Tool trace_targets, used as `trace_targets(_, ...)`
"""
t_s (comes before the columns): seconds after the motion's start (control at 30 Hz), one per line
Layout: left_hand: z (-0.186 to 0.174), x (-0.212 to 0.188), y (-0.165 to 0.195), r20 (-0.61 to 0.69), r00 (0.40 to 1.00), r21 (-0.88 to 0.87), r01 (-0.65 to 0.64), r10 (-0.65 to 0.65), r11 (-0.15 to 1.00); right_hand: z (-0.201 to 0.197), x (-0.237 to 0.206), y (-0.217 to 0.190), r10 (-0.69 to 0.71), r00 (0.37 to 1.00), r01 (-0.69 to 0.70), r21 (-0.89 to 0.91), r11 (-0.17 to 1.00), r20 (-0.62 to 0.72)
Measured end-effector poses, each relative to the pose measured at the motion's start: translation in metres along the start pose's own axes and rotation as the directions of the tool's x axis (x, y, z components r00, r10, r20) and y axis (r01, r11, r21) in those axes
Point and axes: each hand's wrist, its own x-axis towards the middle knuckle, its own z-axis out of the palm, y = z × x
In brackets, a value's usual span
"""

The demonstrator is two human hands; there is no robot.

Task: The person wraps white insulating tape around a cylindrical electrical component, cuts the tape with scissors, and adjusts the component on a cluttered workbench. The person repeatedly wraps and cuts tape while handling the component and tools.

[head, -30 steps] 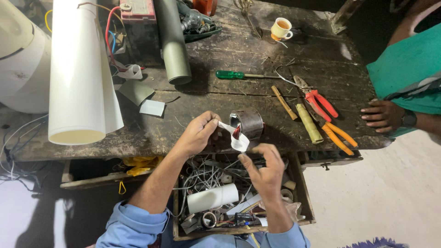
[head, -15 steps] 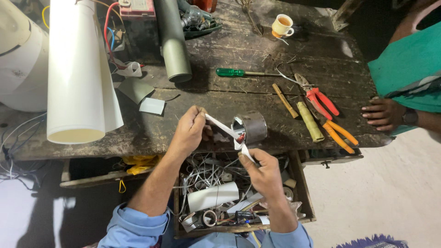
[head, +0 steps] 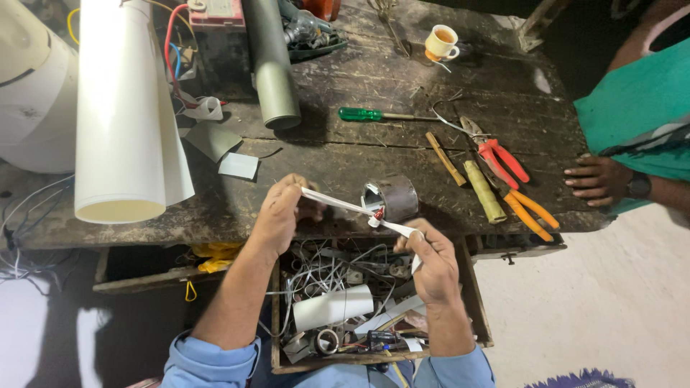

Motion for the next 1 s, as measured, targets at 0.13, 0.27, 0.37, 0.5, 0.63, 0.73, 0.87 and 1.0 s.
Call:
trace_targets(0.13,0.016,-0.011,0.011,0.196,0.980,-0.276,0.076,-0.022,0.958,0.021,0.008,-0.014,-0.223,0.974,0.227,-0.136,0.964,0.045)
trace_targets(0.27,0.033,-0.012,0.009,0.356,0.933,-0.428,0.122,0.043,0.895,0.032,0.024,-0.035,-0.163,0.977,0.182,-0.141,0.973,0.134)
trace_targets(0.37,0.043,0.001,0.004,0.160,0.985,0.063,0.061,-0.070,0.996,0.032,0.045,-0.051,-0.034,0.970,0.036,-0.003,0.999,0.240)
trace_targets(0.5,0.052,0.001,-0.001,0.155,0.979,0.603,-0.197,0.129,0.773,0.035,0.079,-0.062,-0.048,0.939,0.147,-0.273,0.951,0.341)
trace_targets(0.63,0.053,-0.009,0.005,0.205,0.974,0.708,-0.218,0.100,0.672,0.040,0.111,-0.054,-0.019,0.892,0.163,-0.281,0.946,0.452)
trace_targets(0.73,0.051,-0.007,0.011,0.110,0.992,0.666,-0.030,-0.059,0.745,0.045,0.129,-0.041,-0.007,0.891,0.139,-0.258,0.956,0.454)
trace_targets(0.87,0.045,0.003,0.011,0.080,0.997,0.654,-0.053,0.000,0.754,0.060,0.150,-0.017,-0.054,0.900,0.119,-0.126,0.985,0.432)
trace_targets(1.0,0.039,0.005,-0.006,0.042,0.984,0.826,-0.131,0.173,0.548,0.069,0.171,-0.004,-0.054,0.930,0.091,-0.086,0.992,0.362)
